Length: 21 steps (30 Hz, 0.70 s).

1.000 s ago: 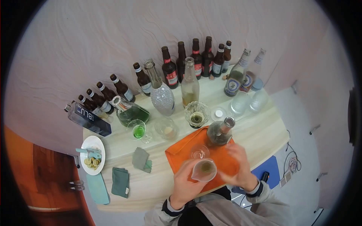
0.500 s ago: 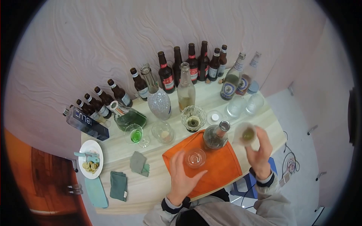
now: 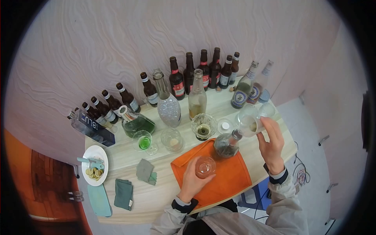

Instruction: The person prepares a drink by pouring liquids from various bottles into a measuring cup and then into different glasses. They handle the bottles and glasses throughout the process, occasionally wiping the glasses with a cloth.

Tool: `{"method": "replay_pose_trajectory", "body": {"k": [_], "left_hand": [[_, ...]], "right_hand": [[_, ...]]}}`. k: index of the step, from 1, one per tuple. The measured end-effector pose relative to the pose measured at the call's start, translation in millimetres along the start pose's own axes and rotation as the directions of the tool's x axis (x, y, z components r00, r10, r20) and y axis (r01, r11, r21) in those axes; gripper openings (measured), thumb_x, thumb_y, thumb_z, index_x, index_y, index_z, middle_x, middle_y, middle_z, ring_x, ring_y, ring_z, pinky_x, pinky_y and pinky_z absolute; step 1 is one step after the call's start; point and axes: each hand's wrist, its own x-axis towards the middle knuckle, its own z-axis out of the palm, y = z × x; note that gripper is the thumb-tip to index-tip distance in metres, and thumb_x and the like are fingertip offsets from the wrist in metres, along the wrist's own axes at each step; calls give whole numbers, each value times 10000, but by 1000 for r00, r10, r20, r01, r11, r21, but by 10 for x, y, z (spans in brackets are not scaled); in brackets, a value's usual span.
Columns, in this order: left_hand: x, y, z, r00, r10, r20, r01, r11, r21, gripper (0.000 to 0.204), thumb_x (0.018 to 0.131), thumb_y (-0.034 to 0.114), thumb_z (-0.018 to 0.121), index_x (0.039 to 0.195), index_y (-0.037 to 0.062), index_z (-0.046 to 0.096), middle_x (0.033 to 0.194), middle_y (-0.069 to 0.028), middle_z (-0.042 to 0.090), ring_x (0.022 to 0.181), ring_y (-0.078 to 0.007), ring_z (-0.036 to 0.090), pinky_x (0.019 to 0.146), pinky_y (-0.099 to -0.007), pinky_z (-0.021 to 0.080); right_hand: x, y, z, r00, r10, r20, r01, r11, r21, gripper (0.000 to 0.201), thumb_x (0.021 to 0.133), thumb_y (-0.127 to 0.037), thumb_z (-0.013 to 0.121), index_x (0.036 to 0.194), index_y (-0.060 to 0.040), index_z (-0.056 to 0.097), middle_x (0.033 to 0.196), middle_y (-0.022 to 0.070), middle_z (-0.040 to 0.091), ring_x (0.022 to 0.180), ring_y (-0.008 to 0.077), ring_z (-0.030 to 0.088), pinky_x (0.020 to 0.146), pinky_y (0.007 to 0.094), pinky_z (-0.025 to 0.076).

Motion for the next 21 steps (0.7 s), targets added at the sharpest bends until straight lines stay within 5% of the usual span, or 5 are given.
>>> {"method": "replay_pose_trajectory", "body": {"k": [21], "left_hand": [[-1,-7,-9,1000,22,-5,-22,999,-27,835,708,227,963,1381,-3,526,1342,-185,616,1250,-355,613,1054,-427,503]], "right_hand": [[245,71,-59,968,-246,-49,236,960,-152,522,681,150,742,1185,24,689,1155,177,705,1085,396,680,912,457,576]]}}
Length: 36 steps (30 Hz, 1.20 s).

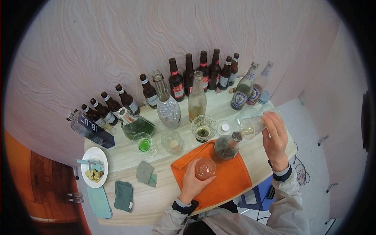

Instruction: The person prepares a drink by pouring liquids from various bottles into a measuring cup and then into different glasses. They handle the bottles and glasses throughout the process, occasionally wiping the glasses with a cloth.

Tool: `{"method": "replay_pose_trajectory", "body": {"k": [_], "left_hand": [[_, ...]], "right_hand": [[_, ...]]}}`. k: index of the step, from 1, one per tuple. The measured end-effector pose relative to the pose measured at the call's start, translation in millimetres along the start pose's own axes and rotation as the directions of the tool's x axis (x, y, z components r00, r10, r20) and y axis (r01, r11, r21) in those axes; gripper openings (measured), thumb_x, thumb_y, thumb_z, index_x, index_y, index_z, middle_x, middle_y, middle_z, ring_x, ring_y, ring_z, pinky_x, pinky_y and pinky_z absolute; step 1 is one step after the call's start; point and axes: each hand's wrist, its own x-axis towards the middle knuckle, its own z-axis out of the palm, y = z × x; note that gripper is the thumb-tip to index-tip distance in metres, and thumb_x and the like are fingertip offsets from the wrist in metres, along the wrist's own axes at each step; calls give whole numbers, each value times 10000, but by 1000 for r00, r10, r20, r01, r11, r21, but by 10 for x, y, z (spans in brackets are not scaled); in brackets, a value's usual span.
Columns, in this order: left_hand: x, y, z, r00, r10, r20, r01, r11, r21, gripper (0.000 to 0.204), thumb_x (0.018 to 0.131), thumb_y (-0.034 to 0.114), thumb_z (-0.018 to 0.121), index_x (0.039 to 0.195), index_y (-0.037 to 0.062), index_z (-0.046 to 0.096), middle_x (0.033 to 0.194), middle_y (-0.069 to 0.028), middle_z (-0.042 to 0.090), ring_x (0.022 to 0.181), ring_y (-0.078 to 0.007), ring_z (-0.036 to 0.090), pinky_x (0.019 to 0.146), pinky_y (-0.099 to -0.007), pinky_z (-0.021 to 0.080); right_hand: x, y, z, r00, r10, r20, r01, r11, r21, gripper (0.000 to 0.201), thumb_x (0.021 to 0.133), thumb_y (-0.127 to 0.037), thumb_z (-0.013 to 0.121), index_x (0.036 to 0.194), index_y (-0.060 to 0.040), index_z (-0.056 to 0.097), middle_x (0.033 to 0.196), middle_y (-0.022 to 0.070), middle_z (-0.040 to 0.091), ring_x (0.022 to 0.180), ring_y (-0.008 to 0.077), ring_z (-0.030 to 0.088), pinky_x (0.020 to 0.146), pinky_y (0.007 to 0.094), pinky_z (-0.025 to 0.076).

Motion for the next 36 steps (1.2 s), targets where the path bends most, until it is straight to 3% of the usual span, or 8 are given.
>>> {"method": "replay_pose_trajectory", "body": {"k": [11,18,31,34,36], "left_hand": [[-2,-30,1,1000,-23,15,23,1000,-4,848,708,250,964,1386,-3,523,1353,-186,610,1258,-358,607,1059,-432,499],[-9,-54,7,999,-28,20,28,999,-23,844,710,244,962,1390,6,523,1357,-186,606,1263,-357,604,1064,-431,497],[1,-25,-8,999,-21,25,22,1000,-19,841,709,231,962,1398,27,525,1366,-180,604,1273,-356,602,1066,-431,498],[0,-35,-4,1000,-3,7,3,1000,14,851,688,214,980,1382,5,533,1342,-156,628,1242,-306,628,1053,-395,510],[-3,-49,0,1000,-9,20,10,1000,-23,844,711,235,962,1403,30,524,1369,-181,603,1272,-358,602,1062,-430,501]], "right_hand": [[120,-13,-33,998,-65,18,66,997,-43,391,746,117,731,1129,39,707,1143,176,706,1077,383,676,914,464,574],[200,-20,-60,994,-107,36,109,991,-75,406,725,119,729,1122,40,712,1150,174,706,1098,375,675,960,473,567],[500,-149,-277,932,-316,179,338,935,-110,380,748,-55,708,1121,14,728,1179,166,704,1139,357,675,1006,501,541],[508,-141,-270,921,-337,195,361,927,-101,389,737,-62,711,1117,15,732,1173,160,702,1131,349,673,993,490,548],[516,-141,-278,919,-343,195,367,925,-101,393,731,-63,712,1115,15,734,1171,158,702,1126,344,673,986,483,551]]}}
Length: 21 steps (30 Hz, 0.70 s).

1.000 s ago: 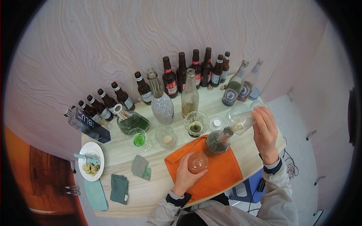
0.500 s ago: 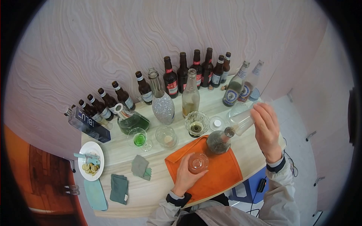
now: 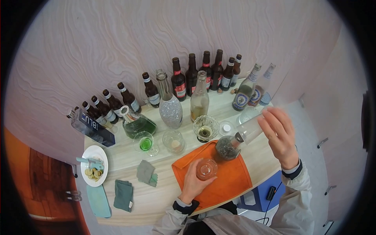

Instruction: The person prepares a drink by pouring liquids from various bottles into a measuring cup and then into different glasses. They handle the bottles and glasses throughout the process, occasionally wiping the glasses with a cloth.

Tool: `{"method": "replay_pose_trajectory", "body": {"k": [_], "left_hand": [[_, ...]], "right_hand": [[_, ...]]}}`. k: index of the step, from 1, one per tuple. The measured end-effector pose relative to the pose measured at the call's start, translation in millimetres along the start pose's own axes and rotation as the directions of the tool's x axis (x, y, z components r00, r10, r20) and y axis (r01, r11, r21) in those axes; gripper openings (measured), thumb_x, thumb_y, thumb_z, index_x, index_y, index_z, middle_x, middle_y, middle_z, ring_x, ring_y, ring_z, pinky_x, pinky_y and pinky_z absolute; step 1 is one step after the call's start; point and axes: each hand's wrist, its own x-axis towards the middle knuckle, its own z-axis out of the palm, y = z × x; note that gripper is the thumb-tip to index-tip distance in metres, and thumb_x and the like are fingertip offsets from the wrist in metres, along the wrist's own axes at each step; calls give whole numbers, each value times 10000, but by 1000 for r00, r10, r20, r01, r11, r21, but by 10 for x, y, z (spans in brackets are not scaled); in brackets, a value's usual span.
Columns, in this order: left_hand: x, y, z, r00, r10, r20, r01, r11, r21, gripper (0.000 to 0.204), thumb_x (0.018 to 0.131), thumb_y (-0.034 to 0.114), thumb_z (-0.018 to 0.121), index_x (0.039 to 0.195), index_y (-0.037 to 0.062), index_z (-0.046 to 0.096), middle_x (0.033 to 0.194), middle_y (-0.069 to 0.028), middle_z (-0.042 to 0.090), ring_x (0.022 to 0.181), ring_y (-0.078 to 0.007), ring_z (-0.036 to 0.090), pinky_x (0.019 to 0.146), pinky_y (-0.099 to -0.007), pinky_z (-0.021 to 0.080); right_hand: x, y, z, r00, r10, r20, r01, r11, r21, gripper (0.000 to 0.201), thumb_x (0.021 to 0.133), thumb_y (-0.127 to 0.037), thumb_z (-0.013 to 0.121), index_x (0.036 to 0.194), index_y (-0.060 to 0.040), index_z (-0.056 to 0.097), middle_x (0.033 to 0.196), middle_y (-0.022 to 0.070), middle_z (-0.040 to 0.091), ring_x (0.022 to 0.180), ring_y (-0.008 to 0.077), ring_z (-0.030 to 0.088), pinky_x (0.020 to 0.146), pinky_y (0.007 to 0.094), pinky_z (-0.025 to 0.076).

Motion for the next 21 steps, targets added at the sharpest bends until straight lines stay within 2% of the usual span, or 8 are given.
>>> {"method": "replay_pose_trajectory", "body": {"k": [10,12,13,15,16,18,19,21], "left_hand": [[-17,3,2,1000,-25,-3,25,1000,15,856,718,254,960,1416,28,519,1381,-186,596,1282,-359,596,1069,-426,496],[-13,-15,6,1000,-16,-1,16,1000,2,860,718,256,960,1418,24,517,1382,-188,595,1283,-360,595,1068,-426,496],[-12,-8,3,1000,-17,-2,17,1000,2,860,718,256,960,1418,24,517,1382,-188,595,1283,-360,595,1068,-426,496],[-4,6,-1,1000,-14,-3,13,1000,-11,860,717,255,961,1414,19,517,1378,-189,598,1280,-359,596,1069,-428,495],[3,5,3,1000,-13,-8,13,1000,-10,860,717,255,961,1414,19,517,1378,-189,598,1280,-359,596,1069,-428,495],[-4,6,7,1000,-2,-25,2,1000,13,848,692,237,980,1381,11,541,1351,-161,620,1250,-310,622,1058,-407,505],[-2,4,9,1000,-3,-24,3,1000,15,848,692,237,980,1381,11,541,1351,-161,620,1250,-310,622,1058,-407,505],[-3,-1,11,1000,-4,-19,4,1000,-1,856,693,238,980,1390,12,537,1360,-162,617,1257,-312,618,1065,-409,502]], "right_hand": [[-110,-32,4,1000,-28,6,28,998,-55,390,760,-27,722,1150,-8,731,1194,153,688,1102,346,665,932,457,558],[-127,-20,-21,995,68,70,-69,998,13,413,760,28,718,1172,-3,719,1172,159,682,1085,355,660,897,457,557],[-156,-37,-1,995,68,70,-69,998,14,413,760,28,718,1172,-3,719,1172,159,682,1085,355,660,897,457,557],[-272,-110,96,979,199,39,-202,975,89,480,736,84,733,1210,11,696,1154,167,677,1071,372,654,884,453,554],[-337,-132,144,980,195,36,-197,976,92,480,736,84,733,1210,11,696,1154,167,677,1071,372,654,884,453,554],[-504,-178,213,935,355,20,-354,922,158,539,720,110,765,1243,25,667,1155,178,678,1066,387,649,886,449,554],[-573,-208,228,934,357,20,-355,921,159,539,720,110,765,1243,25,667,1155,178,678,1066,387,649,886,449,554],[-729,-291,242,838,544,47,-540,811,225,552,743,70,825,1262,33,642,1145,189,684,1046,373,668,894,431,552]]}}
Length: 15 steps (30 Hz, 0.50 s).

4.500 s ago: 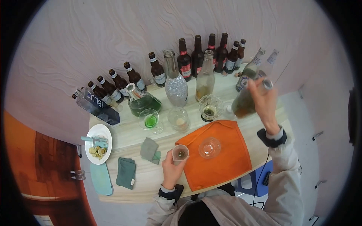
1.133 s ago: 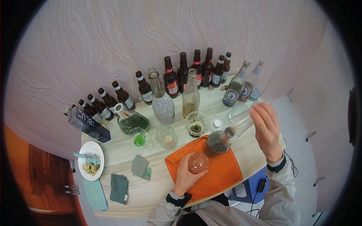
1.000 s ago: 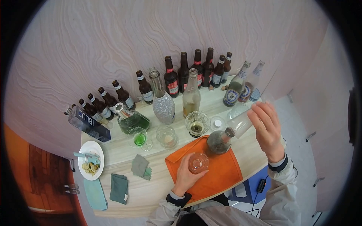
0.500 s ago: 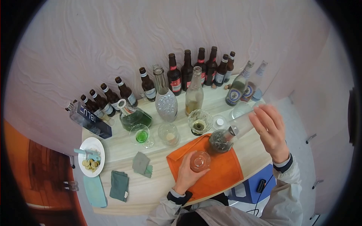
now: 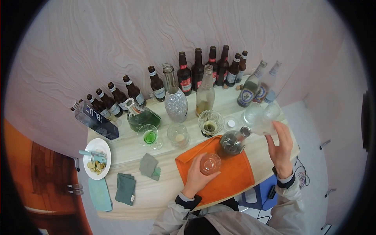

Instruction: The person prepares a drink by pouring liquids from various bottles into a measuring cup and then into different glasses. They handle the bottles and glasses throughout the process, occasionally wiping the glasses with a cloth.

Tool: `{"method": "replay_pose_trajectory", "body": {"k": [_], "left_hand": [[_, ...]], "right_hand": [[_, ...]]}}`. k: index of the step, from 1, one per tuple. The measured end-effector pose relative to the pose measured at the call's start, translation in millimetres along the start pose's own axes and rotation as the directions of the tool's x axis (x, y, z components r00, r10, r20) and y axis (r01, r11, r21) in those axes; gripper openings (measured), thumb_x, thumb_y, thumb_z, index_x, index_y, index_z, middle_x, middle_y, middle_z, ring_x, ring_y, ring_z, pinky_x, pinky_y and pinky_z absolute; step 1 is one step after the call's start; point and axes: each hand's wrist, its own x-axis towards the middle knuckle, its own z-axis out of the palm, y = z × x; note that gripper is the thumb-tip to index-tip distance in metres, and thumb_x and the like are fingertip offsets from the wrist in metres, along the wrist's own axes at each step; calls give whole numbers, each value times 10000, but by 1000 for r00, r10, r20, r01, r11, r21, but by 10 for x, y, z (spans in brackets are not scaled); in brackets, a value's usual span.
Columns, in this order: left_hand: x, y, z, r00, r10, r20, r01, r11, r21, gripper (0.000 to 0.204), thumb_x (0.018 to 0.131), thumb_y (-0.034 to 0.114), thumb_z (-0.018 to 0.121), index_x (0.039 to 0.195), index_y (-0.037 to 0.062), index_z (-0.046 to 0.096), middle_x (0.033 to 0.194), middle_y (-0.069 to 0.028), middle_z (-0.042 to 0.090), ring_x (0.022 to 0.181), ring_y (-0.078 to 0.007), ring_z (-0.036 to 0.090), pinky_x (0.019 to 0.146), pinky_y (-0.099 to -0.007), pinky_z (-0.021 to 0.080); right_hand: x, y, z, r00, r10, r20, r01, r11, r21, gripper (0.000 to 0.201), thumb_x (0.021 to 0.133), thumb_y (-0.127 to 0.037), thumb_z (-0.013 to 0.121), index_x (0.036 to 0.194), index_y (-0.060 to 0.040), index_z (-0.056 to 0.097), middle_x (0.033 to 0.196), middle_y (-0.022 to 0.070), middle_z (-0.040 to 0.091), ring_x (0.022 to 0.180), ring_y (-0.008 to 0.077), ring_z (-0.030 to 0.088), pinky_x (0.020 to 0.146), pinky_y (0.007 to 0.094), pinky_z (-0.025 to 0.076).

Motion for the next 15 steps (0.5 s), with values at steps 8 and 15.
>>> {"method": "replay_pose_trajectory", "body": {"k": [8,15], "left_hand": [[-354,302,-310,998,50,-27,-48,997,63,872,706,278,979,1413,6,546,1348,-165,632,1262,-329,618,1075,-425,495],[-719,478,-483,961,-57,269,111,975,-192,697,749,182,960,1327,-23,629,1247,-129,718,1145,-228,694,1007,-368,540]], "right_hand": [[-1298,-652,54,769,580,270,-639,715,283,449,826,-64,849,1221,20,654,1037,117,725,895,193,716,817,320,575],[-1419,-1380,330,856,165,490,-439,731,522,478,810,-145,890,1208,-1,667,1042,149,720,876,306,711,752,361,586]]}}
